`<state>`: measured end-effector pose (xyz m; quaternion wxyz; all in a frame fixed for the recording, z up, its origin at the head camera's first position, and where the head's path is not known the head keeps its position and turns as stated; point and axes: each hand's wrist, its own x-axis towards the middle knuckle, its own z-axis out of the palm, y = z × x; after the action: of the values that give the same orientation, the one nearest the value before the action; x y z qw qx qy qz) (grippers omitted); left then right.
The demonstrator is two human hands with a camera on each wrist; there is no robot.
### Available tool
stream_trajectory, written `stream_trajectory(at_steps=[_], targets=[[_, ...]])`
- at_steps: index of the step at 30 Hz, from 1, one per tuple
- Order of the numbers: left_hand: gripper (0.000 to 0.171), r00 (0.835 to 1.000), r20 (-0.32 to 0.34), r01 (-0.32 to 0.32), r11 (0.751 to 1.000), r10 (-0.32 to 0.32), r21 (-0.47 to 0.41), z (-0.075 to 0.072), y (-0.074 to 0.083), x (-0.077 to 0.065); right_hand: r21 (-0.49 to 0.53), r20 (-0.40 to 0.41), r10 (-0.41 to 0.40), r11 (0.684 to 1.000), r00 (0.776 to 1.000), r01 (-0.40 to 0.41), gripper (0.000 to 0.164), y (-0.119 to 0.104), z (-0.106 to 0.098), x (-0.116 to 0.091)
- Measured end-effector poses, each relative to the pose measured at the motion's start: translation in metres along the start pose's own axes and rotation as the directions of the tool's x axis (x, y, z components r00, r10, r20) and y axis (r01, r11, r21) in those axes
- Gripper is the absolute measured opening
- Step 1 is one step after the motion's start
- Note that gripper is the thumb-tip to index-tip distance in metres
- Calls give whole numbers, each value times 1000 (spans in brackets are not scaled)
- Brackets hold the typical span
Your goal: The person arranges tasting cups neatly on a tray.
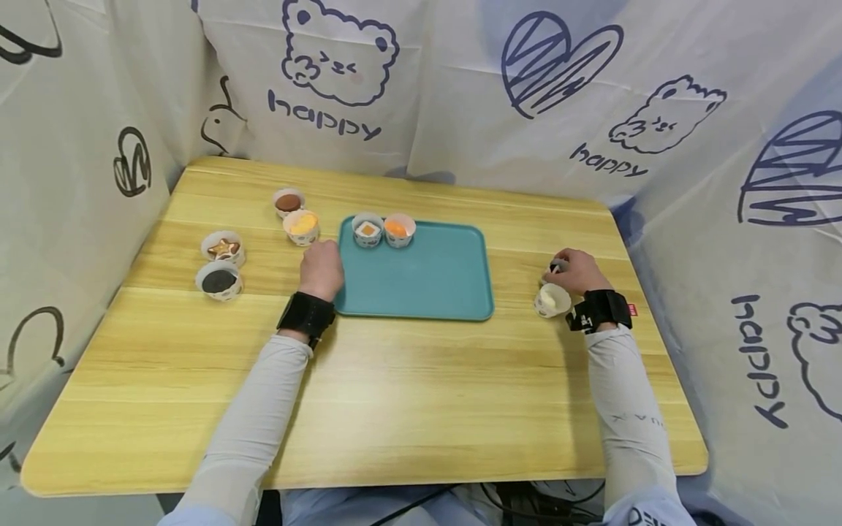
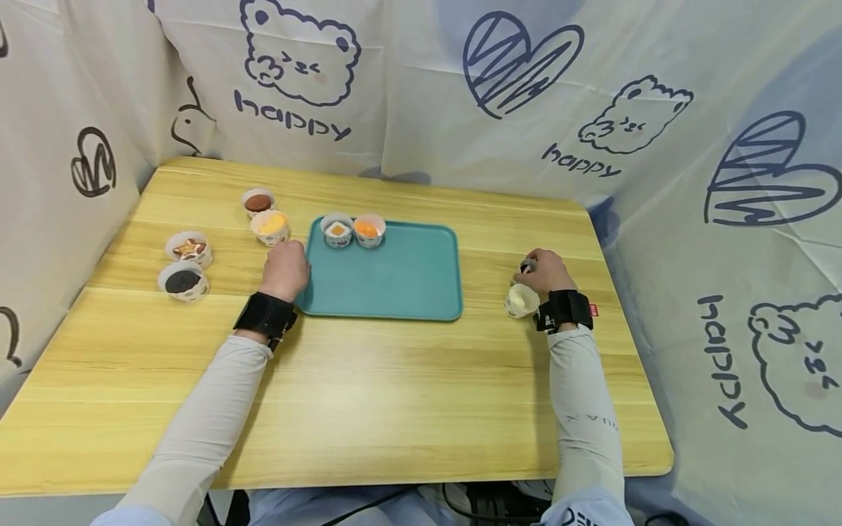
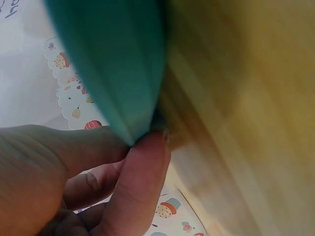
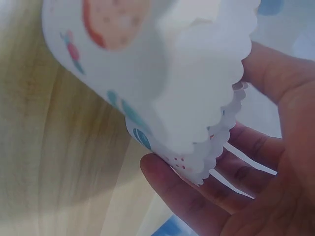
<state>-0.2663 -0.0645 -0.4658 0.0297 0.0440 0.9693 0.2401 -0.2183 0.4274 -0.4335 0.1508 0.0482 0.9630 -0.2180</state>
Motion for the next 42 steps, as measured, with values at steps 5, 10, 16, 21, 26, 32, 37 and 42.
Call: stream_trajectory(at_steps=[5,10,16,21,26,32,37,42], targets=[[22,1000,-6,-1,1000,1,-3,-3,-1,-1,-8,-14,-20,1000,1000,19,51,-12,-2,0],[23,1000,-1,13,1000,-13,-9,-5,-3,-1,-15,-57,-44,999,997,43,48,-27,-4,2],[23,1000,-17,18,1000,-18,-7,-5,-5,-1,-22,-90,-104,995,991,102,49,-48,-6,8],[23,1000,3,24,1000,-24,-19,-5,-7,1,-24,-98,-144,990,985,142,49,-68,-7,15],[22,999,14,31,999,-31,-24,-5,-7,2,-26,-100,-166,986,981,165,49,-88,-7,26],[22,999,19,41,999,-40,-33,-7,-6,2,-42,-100,-228,973,968,225,48,-114,-1,40],[22,999,20,42,999,-41,-35,-5,-5,0,-24,-76,-265,964,961,264,45,-134,9,49],[21,1000,8,28,999,-28,-32,-3,-3,-3,-11,-52,-281,960,958,281,45,-150,20,55]])
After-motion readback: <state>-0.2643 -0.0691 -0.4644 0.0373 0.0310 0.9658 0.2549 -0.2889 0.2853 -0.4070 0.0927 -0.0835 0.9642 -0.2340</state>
